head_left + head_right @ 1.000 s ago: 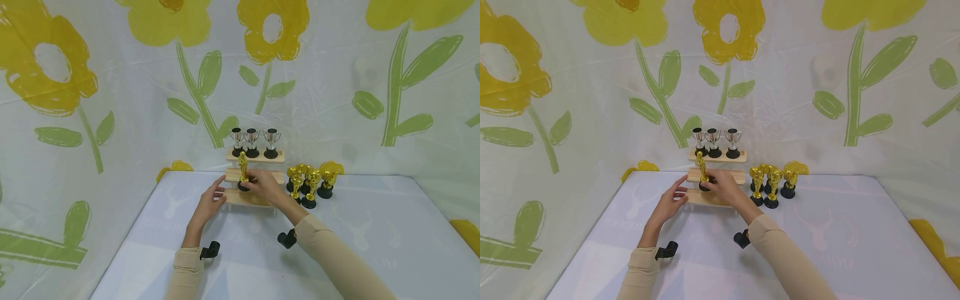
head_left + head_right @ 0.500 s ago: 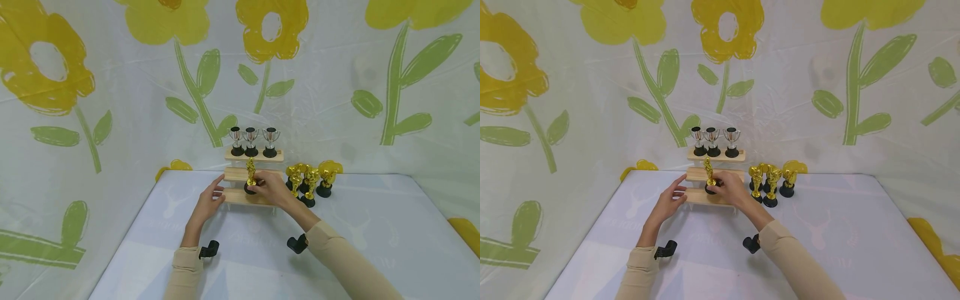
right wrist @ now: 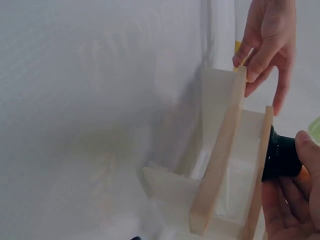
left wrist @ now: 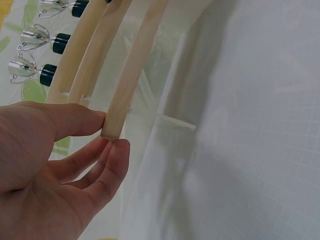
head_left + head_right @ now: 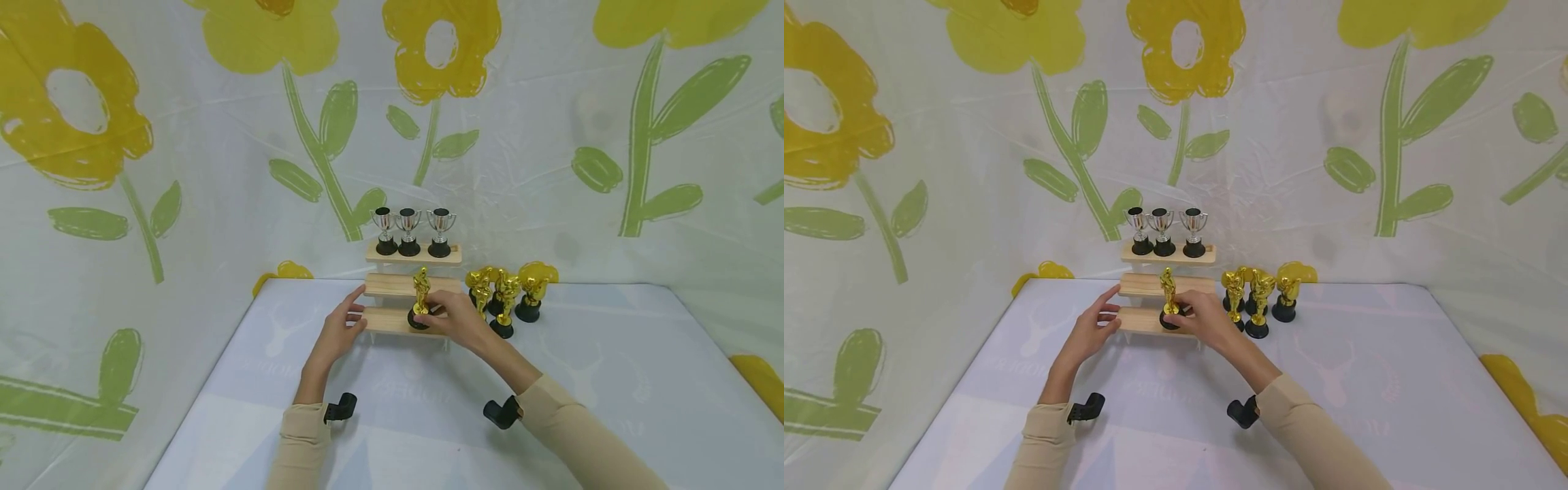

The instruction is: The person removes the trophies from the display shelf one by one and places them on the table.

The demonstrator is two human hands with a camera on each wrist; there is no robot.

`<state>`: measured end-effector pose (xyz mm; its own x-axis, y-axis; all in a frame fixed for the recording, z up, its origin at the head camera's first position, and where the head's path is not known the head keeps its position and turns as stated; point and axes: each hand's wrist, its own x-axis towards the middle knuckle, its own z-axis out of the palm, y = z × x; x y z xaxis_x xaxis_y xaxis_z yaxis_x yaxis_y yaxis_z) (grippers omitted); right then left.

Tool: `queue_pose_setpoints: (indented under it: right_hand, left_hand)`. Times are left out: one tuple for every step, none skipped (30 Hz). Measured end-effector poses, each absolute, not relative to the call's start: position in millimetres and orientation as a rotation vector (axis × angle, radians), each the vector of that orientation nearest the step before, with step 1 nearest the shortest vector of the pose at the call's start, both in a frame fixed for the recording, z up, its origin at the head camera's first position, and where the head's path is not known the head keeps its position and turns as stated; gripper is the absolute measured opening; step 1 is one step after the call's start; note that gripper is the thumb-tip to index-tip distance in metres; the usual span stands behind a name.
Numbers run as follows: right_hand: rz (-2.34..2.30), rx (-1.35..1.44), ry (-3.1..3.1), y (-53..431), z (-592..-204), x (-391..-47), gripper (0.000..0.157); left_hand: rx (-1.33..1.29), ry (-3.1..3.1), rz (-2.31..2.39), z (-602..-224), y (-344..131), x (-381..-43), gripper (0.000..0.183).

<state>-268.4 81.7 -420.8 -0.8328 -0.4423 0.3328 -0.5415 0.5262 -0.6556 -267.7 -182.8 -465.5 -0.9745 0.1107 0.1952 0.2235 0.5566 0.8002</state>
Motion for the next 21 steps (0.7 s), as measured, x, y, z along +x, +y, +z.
queue_pose_setpoints:
  right_hand:
    - [1.2, 0.853, -2.63, 83, -422, -267, 0.016]
    - [1.199, 0.85, -2.632, 85, -423, -265, 0.017]
    - [1.195, 0.85, -2.631, 86, -425, -264, 0.016]
    - [1.196, 0.854, -2.631, 88, -426, -263, 0.015]
    - [1.195, 0.858, -2.632, 90, -427, -262, 0.015]
    - [1.194, 0.858, -2.637, 91, -428, -262, 0.014]
    - [1.198, 0.858, -2.644, 93, -428, -261, 0.013]
    - [1.204, 0.858, -2.649, 95, -429, -260, 0.012]
    - [1.215, 0.858, -2.651, 96, -430, -260, 0.011]
    - [1.227, 0.856, -2.653, 98, -430, -259, 0.01]
    - [1.234, 0.855, -2.652, 100, -430, -258, 0.01]
    - [1.238, 0.859, -2.648, 102, -431, -257, 0.01]
    - [1.239, 0.865, -2.639, 104, -431, -256, 0.01]
    - [1.239, 0.87, -2.629, 106, -431, -255, 0.01]
    - [1.229, 0.879, -2.619, 108, -432, -254, 0.01]
    - [1.22, 0.886, -2.612, 111, -432, -253, 0.011]
    - [1.211, 0.893, -2.604, 113, -433, -252, 0.01]
    - [1.203, 0.897, -2.598, 115, -433, -251, 0.01]
    - [1.195, 0.894, -2.599, 118, -434, -249, 0.01]
    - [1.182, 0.888, -2.604, 121, -435, -248, 0.01]
    - [1.161, 0.884, -2.608, 124, -436, -247, 0.01]
  left_hand:
    - [-0.286, -2.664, -1.391, -465, -183, -267, 0.069]
    - [-0.286, -2.666, -1.39, -465, -183, -267, 0.069]
    - [-0.287, -2.666, -1.389, -466, -183, -267, 0.069]
    - [-0.287, -2.667, -1.388, -466, -183, -267, 0.069]
    - [-0.287, -2.666, -1.39, -465, -183, -267, 0.07]
    - [-0.29, -2.663, -1.391, -465, -183, -268, 0.07]
    - [-0.295, -2.66, -1.389, -465, -183, -268, 0.07]
    - [-0.298, -2.657, -1.389, -465, -183, -268, 0.07]
    - [-0.303, -2.654, -1.387, -465, -183, -268, 0.07]
    - [-0.307, -2.653, -1.385, -465, -183, -267, 0.07]
    - [-0.311, -2.652, -1.382, -465, -183, -267, 0.07]
    - [-0.314, -2.652, -1.379, -465, -183, -267, 0.07]
    - [-0.316, -2.653, -1.374, -465, -183, -267, 0.07]
    - [-0.316, -2.654, -1.373, -465, -183, -267, 0.07]
    - [-0.315, -2.655, -1.371, -465, -183, -268, 0.07]
    - [-0.312, -2.655, -1.372, -465, -183, -267, 0.071]
    - [-0.31, -2.654, -1.373, -465, -183, -267, 0.071]
    - [-0.309, -2.655, -1.372, -464, -182, -267, 0.071]
    - [-0.307, -2.656, -1.371, -464, -182, -267, 0.071]
    - [-0.306, -2.657, -1.37, -464, -182, -268, 0.071]
    - [-0.302, -2.66, -1.373, -464, -182, -268, 0.071]
